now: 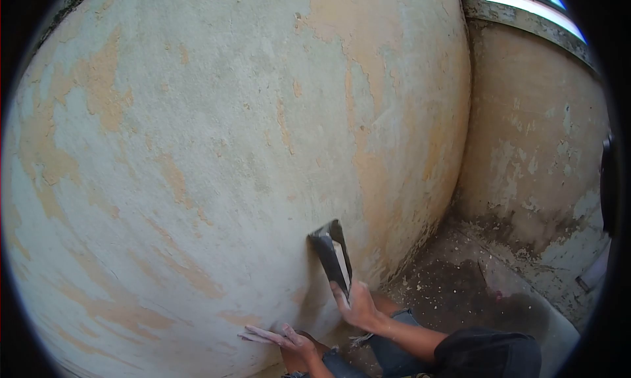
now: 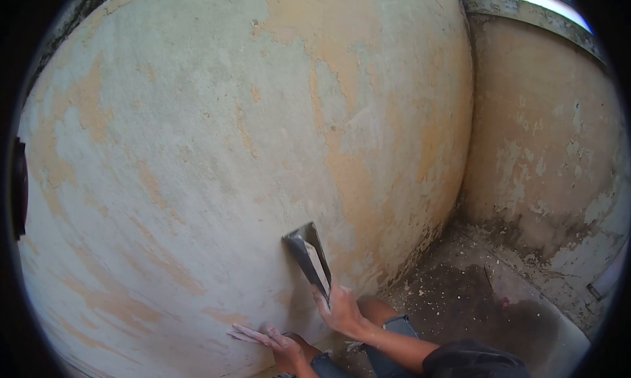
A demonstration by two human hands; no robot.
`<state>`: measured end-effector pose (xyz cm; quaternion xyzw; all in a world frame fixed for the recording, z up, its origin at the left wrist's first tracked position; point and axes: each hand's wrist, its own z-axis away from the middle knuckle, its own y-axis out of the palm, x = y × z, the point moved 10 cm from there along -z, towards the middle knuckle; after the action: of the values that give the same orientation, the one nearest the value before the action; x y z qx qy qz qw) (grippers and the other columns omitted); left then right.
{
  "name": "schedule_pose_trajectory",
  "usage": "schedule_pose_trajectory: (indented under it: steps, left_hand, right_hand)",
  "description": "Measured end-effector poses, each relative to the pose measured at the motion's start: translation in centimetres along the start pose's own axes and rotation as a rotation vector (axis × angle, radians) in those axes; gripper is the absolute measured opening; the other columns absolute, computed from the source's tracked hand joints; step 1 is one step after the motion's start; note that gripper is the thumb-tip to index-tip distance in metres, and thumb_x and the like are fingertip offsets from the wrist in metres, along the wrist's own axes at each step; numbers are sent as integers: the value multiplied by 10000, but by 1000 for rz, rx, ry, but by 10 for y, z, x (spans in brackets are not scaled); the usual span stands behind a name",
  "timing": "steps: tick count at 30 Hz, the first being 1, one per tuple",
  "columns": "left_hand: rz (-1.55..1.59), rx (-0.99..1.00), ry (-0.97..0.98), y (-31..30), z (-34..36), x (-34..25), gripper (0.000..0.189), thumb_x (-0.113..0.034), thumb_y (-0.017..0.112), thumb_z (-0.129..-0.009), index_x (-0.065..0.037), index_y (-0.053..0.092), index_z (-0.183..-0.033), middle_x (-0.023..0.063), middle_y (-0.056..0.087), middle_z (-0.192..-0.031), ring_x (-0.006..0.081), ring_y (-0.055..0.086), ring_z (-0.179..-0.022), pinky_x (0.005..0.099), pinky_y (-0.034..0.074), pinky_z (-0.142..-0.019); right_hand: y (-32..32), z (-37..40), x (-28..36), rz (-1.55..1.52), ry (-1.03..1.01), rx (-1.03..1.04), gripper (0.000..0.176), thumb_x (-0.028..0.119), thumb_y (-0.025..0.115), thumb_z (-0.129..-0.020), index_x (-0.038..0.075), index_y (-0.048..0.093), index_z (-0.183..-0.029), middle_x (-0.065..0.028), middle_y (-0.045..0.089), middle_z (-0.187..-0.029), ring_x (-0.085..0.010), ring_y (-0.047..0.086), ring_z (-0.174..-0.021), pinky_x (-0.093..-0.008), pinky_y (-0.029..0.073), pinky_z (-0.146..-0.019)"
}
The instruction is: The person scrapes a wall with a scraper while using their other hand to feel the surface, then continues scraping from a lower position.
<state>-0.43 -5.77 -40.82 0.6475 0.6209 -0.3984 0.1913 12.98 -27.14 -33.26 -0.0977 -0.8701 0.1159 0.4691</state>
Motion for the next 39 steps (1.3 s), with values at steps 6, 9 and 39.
schedule_pose_trajectory:
  steps: [6, 9, 39]
  left_hand:
    - [-3, -9, -8, -2, 1, -2, 857, -568, 367, -984, -10, 116, -1583, 272, -16, -1639, 402, -11, -1527, 532, 16, -1202]
    - [50, -54, 28, -2, 0, -2, 861, -568, 383, -980, -11, 124, -1583, 277, -14, -1637, 406, -6, -1526, 527, 19, -1203]
    - [117, -11, 10, 4, 1, 10, 934, -611, 433, -958, -15, 83, -1586, 292, -104, -1623, 427, -83, -1516, 567, 20, -1191]
  right_hand:
    - [-3, -23, 5, 31, 54, 81, 354, 202, 645, -943, -81, 540, -1128, -329, 643, -858, -519, 621, -828, -526, 499, -689]
    - [-8, -33, 27, -125, -14, 42, 361, 210, 633, -953, -70, 538, -1158, -329, 649, -878, -514, 626, -847, -516, 506, -702]
    - [5, 9, -10, -38, 107, 61, 352, 296, 608, -981, -53, 569, -1013, -277, 630, -749, -480, 645, -742, -494, 490, -628]
